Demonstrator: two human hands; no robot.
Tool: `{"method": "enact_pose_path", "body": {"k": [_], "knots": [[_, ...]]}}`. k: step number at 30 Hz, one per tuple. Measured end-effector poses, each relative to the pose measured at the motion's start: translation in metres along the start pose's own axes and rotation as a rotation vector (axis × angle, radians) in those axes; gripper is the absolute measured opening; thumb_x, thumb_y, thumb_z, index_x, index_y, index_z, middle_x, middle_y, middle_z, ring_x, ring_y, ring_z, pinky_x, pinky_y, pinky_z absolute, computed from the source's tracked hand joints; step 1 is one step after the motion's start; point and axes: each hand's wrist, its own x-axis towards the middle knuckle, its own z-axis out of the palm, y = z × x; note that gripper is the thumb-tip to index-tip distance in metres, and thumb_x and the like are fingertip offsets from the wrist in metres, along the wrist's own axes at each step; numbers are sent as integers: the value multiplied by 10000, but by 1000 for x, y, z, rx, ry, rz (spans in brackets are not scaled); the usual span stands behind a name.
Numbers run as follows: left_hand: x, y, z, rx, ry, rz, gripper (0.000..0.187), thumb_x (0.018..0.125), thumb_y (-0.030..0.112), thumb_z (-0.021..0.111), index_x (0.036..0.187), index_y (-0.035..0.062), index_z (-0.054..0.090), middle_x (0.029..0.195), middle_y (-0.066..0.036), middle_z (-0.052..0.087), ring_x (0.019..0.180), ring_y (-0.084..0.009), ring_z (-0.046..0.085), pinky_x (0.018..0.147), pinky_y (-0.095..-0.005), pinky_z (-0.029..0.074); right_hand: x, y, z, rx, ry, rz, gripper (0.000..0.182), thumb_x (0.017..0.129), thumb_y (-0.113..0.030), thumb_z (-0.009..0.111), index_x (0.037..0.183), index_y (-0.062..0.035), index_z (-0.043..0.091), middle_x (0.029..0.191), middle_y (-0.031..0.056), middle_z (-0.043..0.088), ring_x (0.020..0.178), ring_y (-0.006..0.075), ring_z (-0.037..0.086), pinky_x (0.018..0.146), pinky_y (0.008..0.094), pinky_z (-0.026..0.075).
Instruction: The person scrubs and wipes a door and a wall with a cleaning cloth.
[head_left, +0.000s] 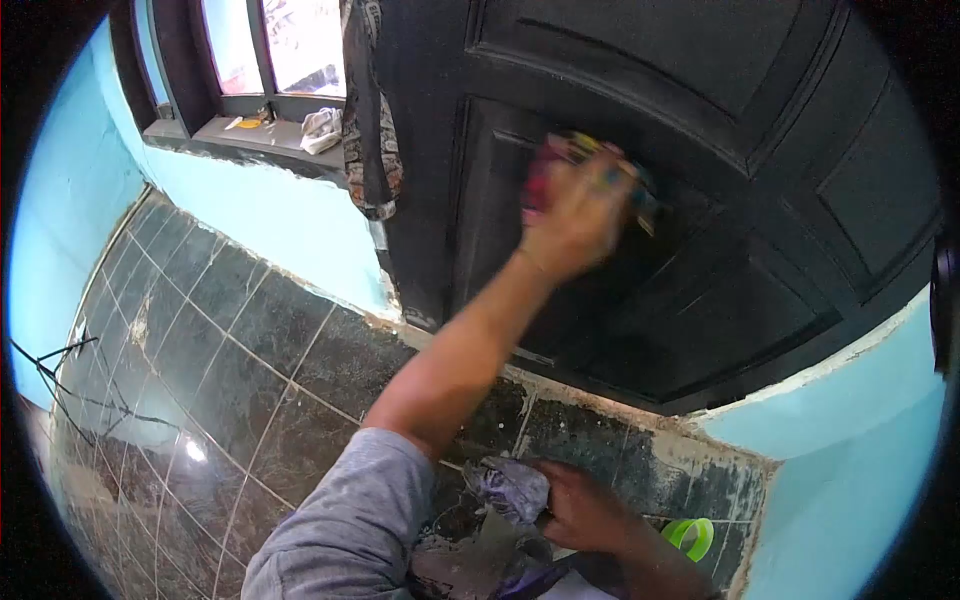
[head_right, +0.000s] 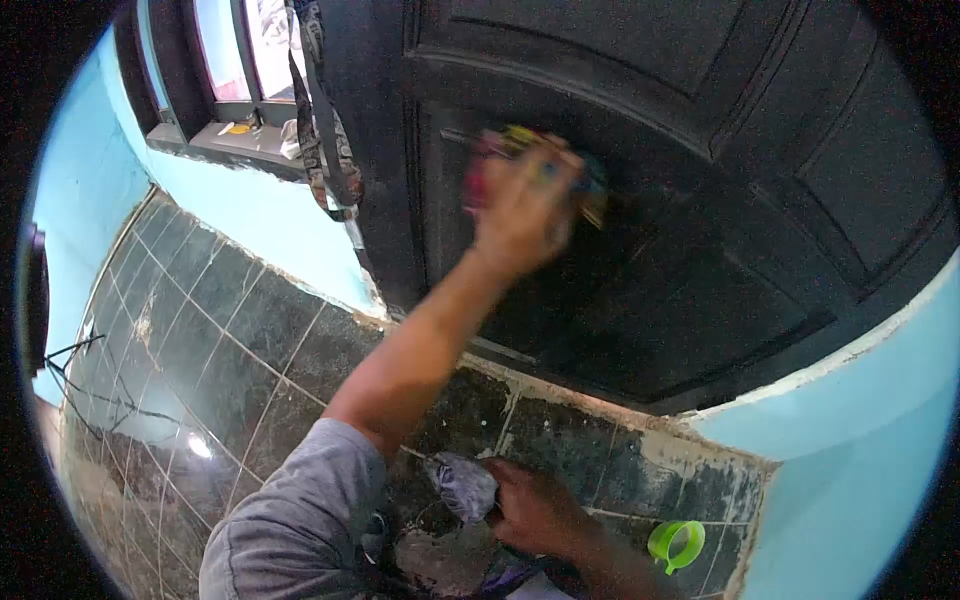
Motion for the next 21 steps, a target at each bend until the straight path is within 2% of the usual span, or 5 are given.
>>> {"method": "enact_pose_path", "body": {"k": [2,8,14,17,21], "knots": [[3,-42,-21,98,311,-85,542,822,123,786,1331,58,613,1350,-190,580,1185,-408,552,1045,-575,369,-4,1,0,-6,12,32,695,903,-260,693,1512,-30,449,1373,242,589,1224,403,622,1063,495,503],[-45,-51,-18,163,453,-318,562,831,9,624,1386,-26,539,1395,-275,534,1334,-474,440,1174,-600,251,0,-7,-7,-8,72,72,623,877,-235,704,1439,-32,528,1352,224,613,1215,400,630,1058,477,507],[-265,-8,16,266,335,-908,556,818,-28,597,1364,-76,505,1411,-320,451,1295,-523,416,1134,-579,294,0,-3,7,-26,129,97,554,841,-180,706,1371,-47,612,1296,209,675,1167,402,665,1025,464,526],[-255,-3,3,202,219,-1065,592,830,-41,549,1417,-50,469,1456,-324,353,1353,-508,377,1178,-548,273,-3,-5,5,-5,118,151,548,837,-172,709,1363,-48,621,1313,216,669,1184,405,659,1036,458,518],[-106,-7,-2,107,427,-640,620,755,-128,616,1352,40,601,1396,-242,432,1311,-417,421,1117,-515,336,-3,10,5,-77,112,132,559,840,-177,700,1370,-31,595,1323,237,647,1204,428,639,1031,473,515]]}}
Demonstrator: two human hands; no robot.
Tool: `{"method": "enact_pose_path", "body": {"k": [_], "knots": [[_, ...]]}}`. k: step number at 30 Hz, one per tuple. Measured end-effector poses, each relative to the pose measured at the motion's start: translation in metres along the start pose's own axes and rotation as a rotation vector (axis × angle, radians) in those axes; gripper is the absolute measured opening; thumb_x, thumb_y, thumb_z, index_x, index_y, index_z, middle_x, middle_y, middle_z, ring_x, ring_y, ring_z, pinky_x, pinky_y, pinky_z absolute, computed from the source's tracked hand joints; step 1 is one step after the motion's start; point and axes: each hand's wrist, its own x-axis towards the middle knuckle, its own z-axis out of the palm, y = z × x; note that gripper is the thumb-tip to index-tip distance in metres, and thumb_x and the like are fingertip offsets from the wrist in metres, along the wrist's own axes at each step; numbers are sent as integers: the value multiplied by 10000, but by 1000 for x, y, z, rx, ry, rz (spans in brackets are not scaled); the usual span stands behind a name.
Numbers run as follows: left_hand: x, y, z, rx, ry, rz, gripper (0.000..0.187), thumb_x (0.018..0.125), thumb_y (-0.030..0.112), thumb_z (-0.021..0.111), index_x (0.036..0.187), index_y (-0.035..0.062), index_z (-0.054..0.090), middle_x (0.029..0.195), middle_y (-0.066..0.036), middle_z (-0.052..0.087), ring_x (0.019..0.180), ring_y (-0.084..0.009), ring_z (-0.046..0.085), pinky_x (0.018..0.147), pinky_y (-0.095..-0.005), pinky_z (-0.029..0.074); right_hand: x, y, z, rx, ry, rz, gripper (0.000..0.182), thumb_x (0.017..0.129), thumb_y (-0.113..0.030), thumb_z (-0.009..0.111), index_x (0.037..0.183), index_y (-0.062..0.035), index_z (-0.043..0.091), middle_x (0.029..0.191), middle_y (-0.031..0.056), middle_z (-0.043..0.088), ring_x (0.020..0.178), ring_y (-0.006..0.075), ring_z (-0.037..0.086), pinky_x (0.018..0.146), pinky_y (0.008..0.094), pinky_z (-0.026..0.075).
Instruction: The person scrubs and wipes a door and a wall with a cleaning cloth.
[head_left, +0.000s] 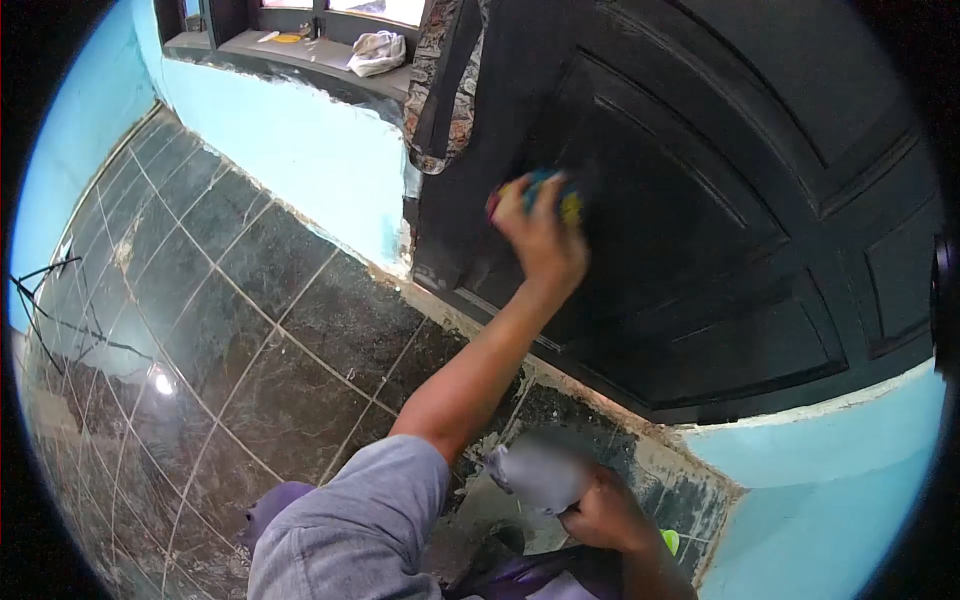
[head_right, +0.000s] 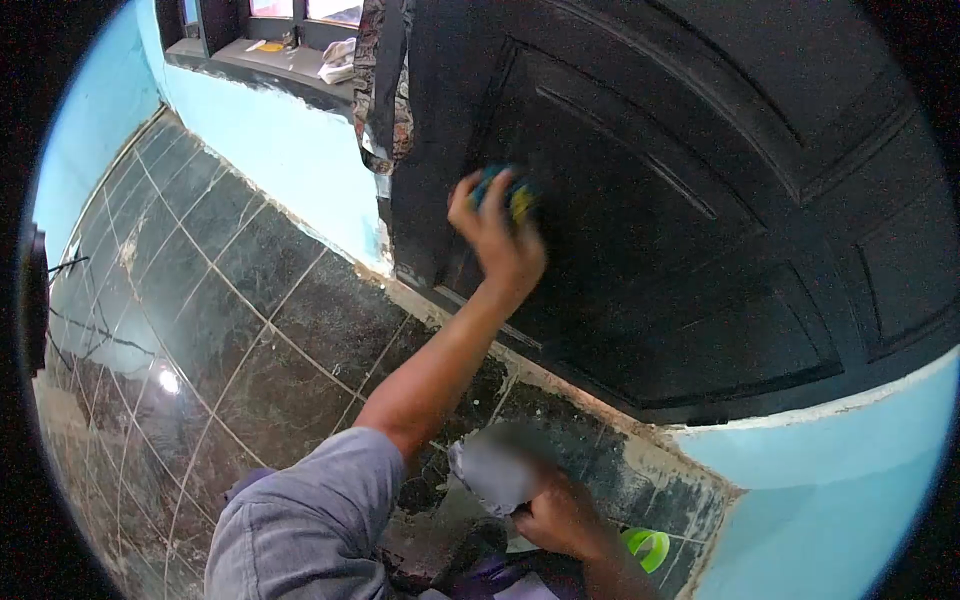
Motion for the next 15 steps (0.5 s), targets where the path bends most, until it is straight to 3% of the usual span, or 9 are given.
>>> {"method": "enact_pose_path", "body": {"k": [2,3,6,7,10,12,15], "knots": [[45,37,13,-90,-122,296,633,751,-98,662,1347,115,649,1379,-197,545,1288,-390,458,1069,-511,348,4,5,0,-27,0,-26,561,840,-179,696,1367,-20,586,1323,253,638,1210,440,630,1025,485,515],[47,48,21,-29,-134,424,595,763,-42,706,1334,118,652,1392,-224,568,1288,-433,502,1056,-532,371,6,5,-1,-23,-3,-22,559,835,-177,698,1361,-17,590,1318,260,639,1208,443,630,1023,487,515],[10,12,28,-131,-54,363,500,784,-4,747,1268,87,659,1398,-261,569,1280,-479,545,1055,-562,410,12,9,-3,21,-46,52,565,822,-173,705,1350,-5,593,1290,277,648,1200,448,632,1019,494,513],[-20,-16,23,-165,-22,332,398,806,23,768,1187,48,655,1397,-304,570,1312,-536,534,1069,-599,437,14,12,-3,38,-56,85,568,818,-172,707,1348,-1,592,1278,281,652,1197,450,633,1018,497,512],[-146,-72,-35,-53,-335,127,381,809,-21,717,1179,-4,626,1416,-358,534,1363,-586,469,1138,-664,374,12,33,7,20,-42,172,561,814,-176,707,1329,18,597,1251,294,660,1170,458,645,1002,502,517],[-216,-89,-77,-19,-644,-23,385,794,-26,716,1170,-10,637,1404,-344,546,1406,-543,443,1182,-676,308,12,23,1,47,-42,184,555,817,-180,705,1322,24,600,1259,295,658,1172,461,644,1017,502,507],[-169,-62,-64,-122,-561,18,417,789,-13,719,1200,36,667,1372,-237,594,1373,-437,523,1184,-639,346,9,30,0,21,-4,147,547,815,-176,703,1313,28,609,1272,290,659,1176,464,644,1030,499,500]]}}
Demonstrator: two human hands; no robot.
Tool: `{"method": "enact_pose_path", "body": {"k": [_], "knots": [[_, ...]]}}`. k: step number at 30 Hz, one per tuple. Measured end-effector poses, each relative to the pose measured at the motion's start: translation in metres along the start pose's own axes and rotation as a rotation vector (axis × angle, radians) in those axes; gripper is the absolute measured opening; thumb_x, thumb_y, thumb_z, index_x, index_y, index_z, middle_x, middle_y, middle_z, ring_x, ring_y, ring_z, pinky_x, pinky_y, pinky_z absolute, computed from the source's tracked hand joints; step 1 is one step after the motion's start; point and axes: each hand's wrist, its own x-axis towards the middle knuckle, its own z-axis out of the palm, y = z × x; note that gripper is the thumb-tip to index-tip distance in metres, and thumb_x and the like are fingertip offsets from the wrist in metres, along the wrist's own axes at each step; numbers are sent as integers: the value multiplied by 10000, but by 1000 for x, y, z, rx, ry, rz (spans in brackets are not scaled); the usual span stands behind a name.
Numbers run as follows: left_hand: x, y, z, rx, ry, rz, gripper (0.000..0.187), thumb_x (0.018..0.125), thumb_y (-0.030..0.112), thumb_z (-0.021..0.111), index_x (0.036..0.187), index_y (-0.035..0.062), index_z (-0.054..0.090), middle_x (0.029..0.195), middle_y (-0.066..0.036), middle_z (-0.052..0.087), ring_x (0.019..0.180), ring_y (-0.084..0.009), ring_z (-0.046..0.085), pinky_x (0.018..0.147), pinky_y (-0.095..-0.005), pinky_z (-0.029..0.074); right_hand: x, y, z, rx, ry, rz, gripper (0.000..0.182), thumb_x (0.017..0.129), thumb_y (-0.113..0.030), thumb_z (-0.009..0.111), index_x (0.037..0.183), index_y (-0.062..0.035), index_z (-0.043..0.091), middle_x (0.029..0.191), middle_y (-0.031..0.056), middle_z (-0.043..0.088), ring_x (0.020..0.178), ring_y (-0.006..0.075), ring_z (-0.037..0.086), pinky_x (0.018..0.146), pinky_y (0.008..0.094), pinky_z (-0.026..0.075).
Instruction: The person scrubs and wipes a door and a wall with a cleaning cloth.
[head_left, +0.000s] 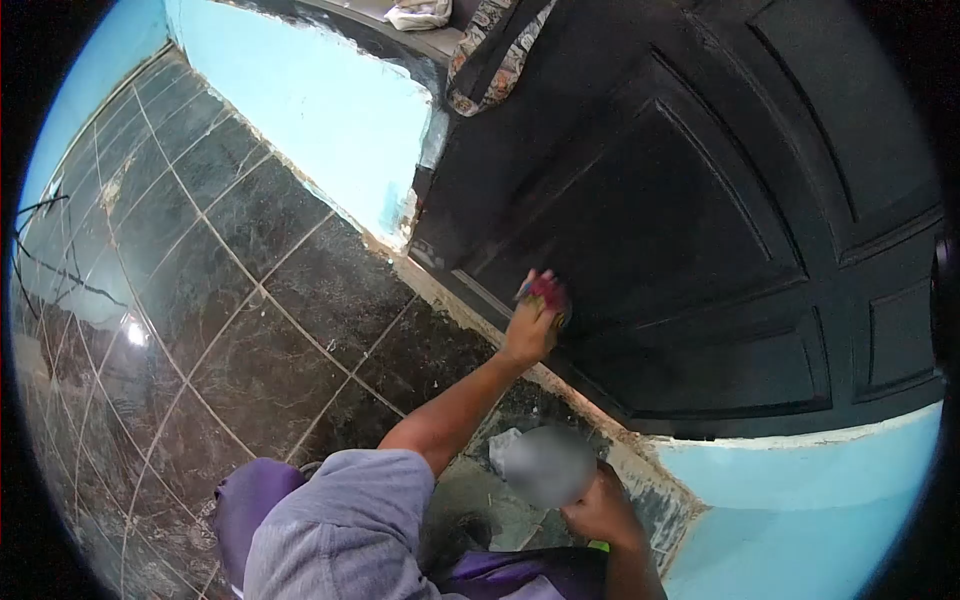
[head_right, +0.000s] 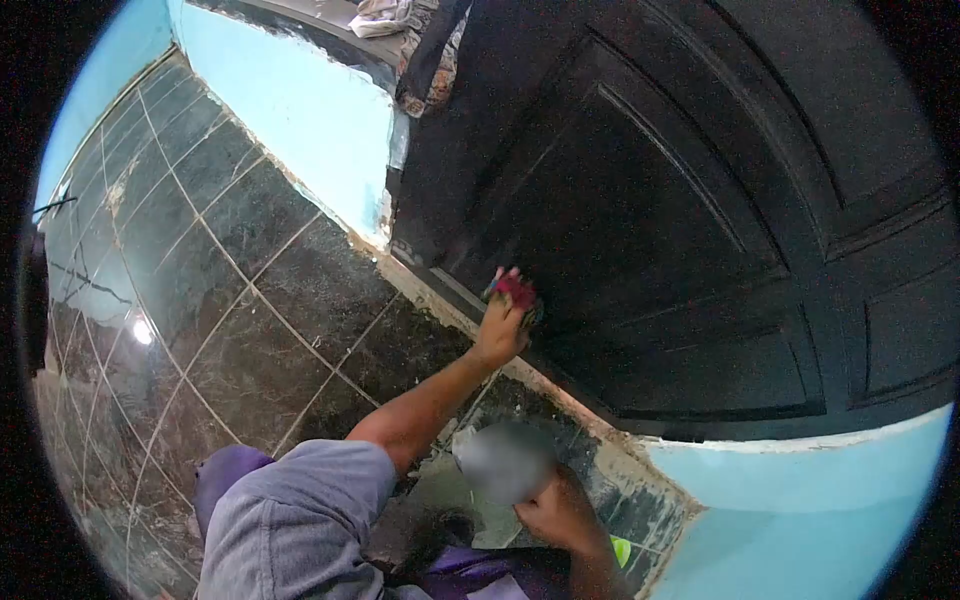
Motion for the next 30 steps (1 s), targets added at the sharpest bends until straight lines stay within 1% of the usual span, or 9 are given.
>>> {"method": "enact_pose_path", "body": {"k": [2,4,6,9,13,18,21,24,30], "knots": [[63,25,8,-85,-17,170,431,770,0,708,1198,44,680,1363,-224,604,1384,-391,525,1201,-626,325,-7,4,1,16,16,-11,544,811,-169,703,1311,27,614,1279,285,660,1184,466,642,1037,496,496],[142,81,13,-689,100,-43,309,800,26,727,1107,63,726,1228,-182,683,1297,-369,602,1165,-612,392,-8,-1,-4,70,22,-25,545,806,-160,704,1311,25,619,1284,281,659,1197,466,636,1047,494,491],[209,101,-8,10,419,432,368,917,34,632,1279,46,692,1331,-226,630,1270,-441,592,1131,-519,446,-7,12,-2,54,111,-74,496,795,-131,705,1267,15,665,1234,242,703,1163,423,672,1022,446,510],[211,92,-3,-60,543,379,396,925,9,628,1315,46,689,1324,-261,625,1209,-443,620,1022,-509,518,-2,30,-4,46,125,-117,481,787,-110,706,1249,18,683,1225,223,720,1160,394,686,1017,426,516],[64,22,22,104,502,-213,770,879,-18,625,1602,48,369,1495,-286,508,1278,-491,564,1090,-520,452,6,39,0,56,138,-92,440,818,-132,718,1233,10,693,1208,217,729,1147,390,695,1002,420,523],[1,-26,38,-226,811,-1125,641,962,22,559,1570,-22,362,1617,-317,325,1507,-481,319,1226,-489,306,1,41,-1,63,102,-146,375,857,-168,728,1184,14,714,1153,217,748,1098,391,718,965,416,541],[54,-12,41,133,872,-1093,534,1009,45,532,1517,-68,411,1626,-317,312,1493,-480,337,1232,-492,278,0,46,3,105,121,-135,363,863,-171,723,1171,21,716,1143,219,751,1087,387,725,954,414,545],[68,41,25,-28,590,-484,534,1021,75,567,1510,-76,414,1628,-312,325,1553,-448,243,1254,-506,196,1,44,-1,24,131,-97,367,851,-140,719,1177,27,711,1154,223,747,1102,380,722,953,408,542],[64,1,10,43,734,-913,622,1068,226,528,1572,-63,306,1660,-297,245,1556,-430,225,1266,-472,183,8,33,-3,52,48,5,482,764,-127,695,1223,21,685,1203,276,706,1142,475,666,986,461,530]]}}
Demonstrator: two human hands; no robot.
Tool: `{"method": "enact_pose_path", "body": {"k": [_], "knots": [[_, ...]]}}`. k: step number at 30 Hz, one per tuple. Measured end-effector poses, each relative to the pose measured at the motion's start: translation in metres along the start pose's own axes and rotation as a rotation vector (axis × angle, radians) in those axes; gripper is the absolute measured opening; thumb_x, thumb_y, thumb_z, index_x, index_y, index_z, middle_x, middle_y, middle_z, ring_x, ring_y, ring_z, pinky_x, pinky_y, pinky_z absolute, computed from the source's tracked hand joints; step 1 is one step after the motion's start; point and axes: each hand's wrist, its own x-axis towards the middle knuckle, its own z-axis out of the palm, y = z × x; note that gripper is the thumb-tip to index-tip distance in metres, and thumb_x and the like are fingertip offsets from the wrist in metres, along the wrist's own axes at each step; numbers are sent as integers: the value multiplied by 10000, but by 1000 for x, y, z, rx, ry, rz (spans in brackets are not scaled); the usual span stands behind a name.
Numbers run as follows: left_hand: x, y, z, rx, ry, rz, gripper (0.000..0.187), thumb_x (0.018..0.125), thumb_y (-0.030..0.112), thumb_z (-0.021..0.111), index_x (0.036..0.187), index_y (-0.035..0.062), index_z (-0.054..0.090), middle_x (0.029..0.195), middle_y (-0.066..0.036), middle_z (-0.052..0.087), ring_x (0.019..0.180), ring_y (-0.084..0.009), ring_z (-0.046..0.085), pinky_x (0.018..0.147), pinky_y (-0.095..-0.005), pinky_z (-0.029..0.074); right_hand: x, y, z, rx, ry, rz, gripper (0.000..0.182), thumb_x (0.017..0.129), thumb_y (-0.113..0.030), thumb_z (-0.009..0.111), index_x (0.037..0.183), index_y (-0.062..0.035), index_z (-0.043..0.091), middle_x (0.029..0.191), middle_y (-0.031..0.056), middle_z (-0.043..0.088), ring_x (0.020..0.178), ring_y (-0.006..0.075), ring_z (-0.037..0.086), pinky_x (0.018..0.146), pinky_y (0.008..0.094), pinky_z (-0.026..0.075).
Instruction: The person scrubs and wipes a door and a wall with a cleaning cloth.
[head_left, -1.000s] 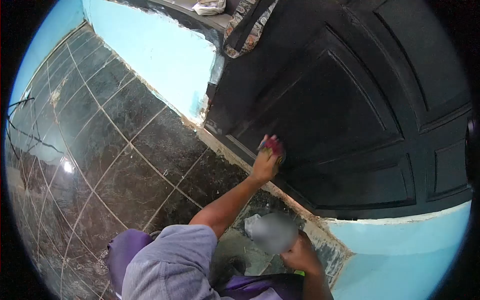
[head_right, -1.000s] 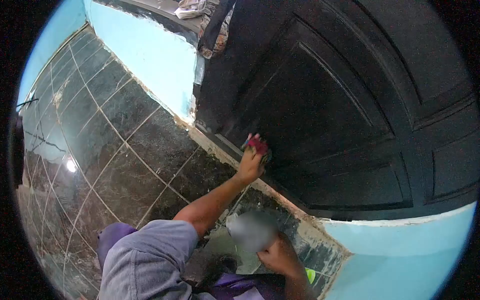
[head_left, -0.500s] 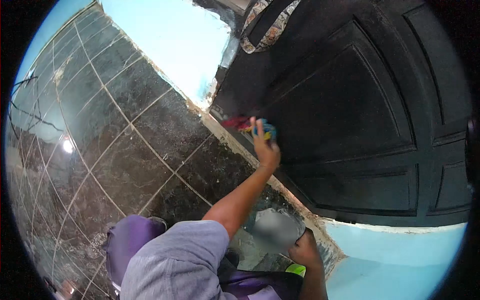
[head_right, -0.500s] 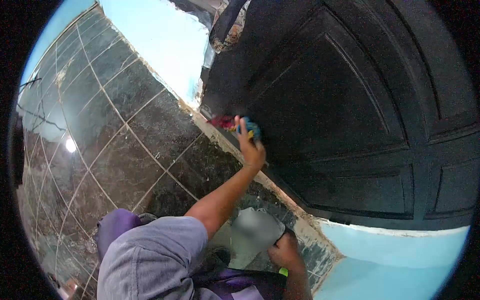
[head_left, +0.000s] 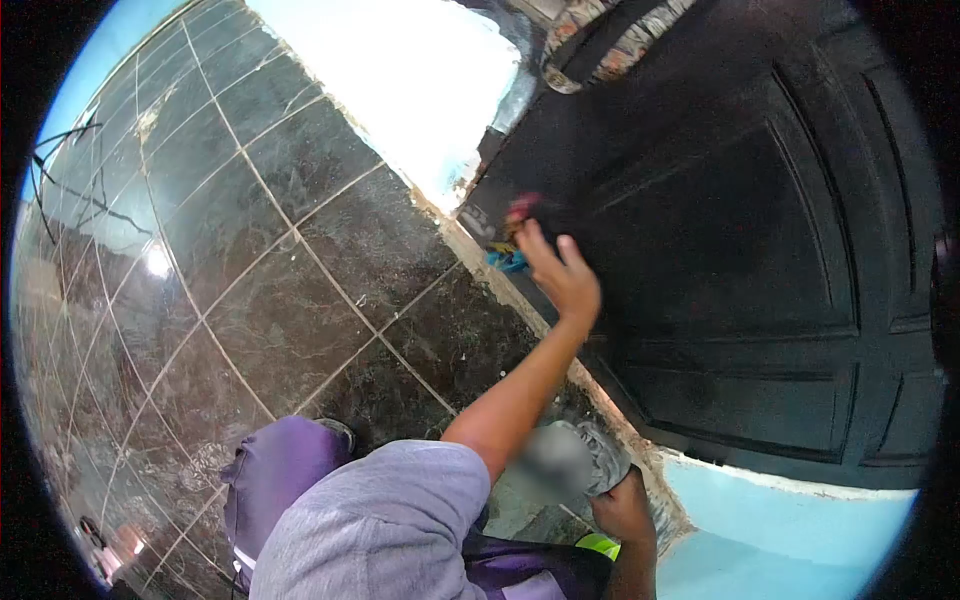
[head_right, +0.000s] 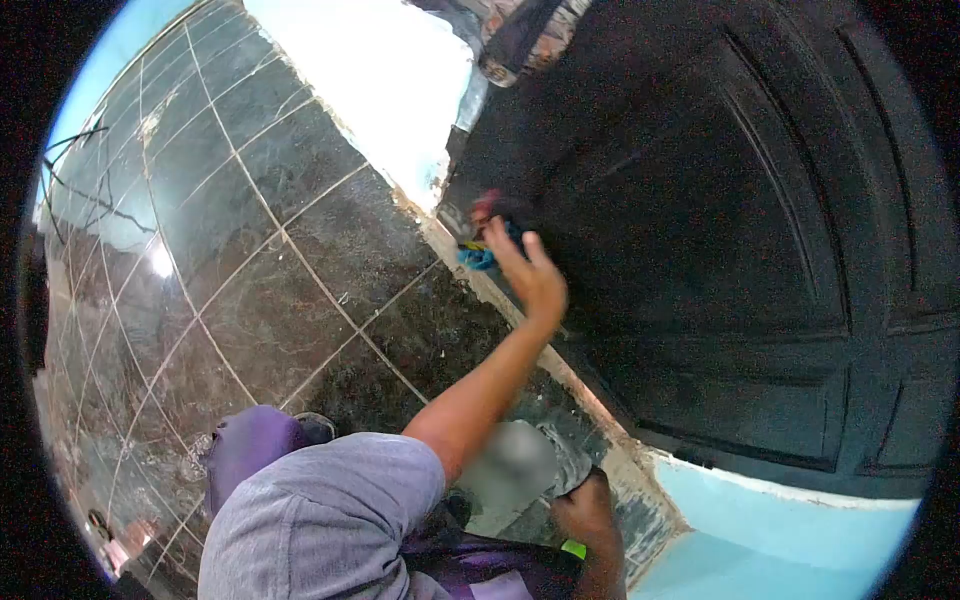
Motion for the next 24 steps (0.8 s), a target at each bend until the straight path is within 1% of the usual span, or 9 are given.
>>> {"method": "enact_pose_path", "body": {"k": [3,6,9,12,15,16,19,20,24], "knots": [[29,-44,2,43,98,-478,615,1034,239,585,1538,-41,372,1608,-283,342,1490,-424,348,1223,-482,275,9,10,4,-42,-6,-29,454,786,-118,682,1218,22,687,1206,267,708,1140,471,666,969,465,534],[36,-69,-18,103,27,-519,621,997,236,635,1501,-45,406,1481,-264,500,1354,-396,510,1147,-469,381,19,-6,4,60,19,-93,440,801,-136,690,1211,23,689,1208,269,707,1134,472,667,964,471,534],[68,-126,-41,-89,244,-562,602,965,208,668,1458,-50,437,1315,-197,619,1144,-328,637,1010,-422,493,24,-17,6,24,21,-40,441,814,-168,704,1211,24,687,1212,270,705,1129,473,668,964,470,532],[109,-104,-68,-550,322,-766,325,971,230,643,1165,-31,656,1030,-99,688,880,-212,682,786,-363,564,28,-28,5,6,-41,-47,446,827,-193,712,1219,19,687,1205,272,706,1127,475,667,973,470,525],[120,-113,-59,-630,312,-1003,256,985,238,604,1006,-2,693,919,-85,694,777,-228,692,689,-394,581,35,-13,14,29,10,-117,444,821,-189,715,1208,26,687,1190,281,705,1118,485,666,956,471,530],[115,-112,-53,-702,277,-937,236,993,224,583,970,14,690,882,-83,691,707,-251,695,602,-425,581,38,-16,13,17,5,-97,448,817,-186,715,1209,29,684,1188,284,704,1116,487,665,956,471,531],[99,-107,-48,-876,172,-770,240,1004,221,565,966,9,671,846,-86,683,682,-262,694,559,-438,576,44,-23,13,-7,-41,-50,459,810,-175,716,1214,37,675,1185,290,702,1114,494,664,957,470,532],[98,-62,-64,-1024,79,-835,225,1019,227,571,1081,16,618,949,-103,677,763,-257,688,636,-419,581,47,-20,12,-16,-68,-50,460,810,-171,715,1216,41,671,1188,291,702,1116,494,664,959,468,532],[134,-94,-38,-575,440,-641,318,1056,250,568,1306,72,485,1170,-170,570,1013,-292,614,879,-424,522,54,-24,15,61,-64,-121,447,830,-160,709,1227,41,666,1190,283,706,1125,484,668,972,454,531]]}}
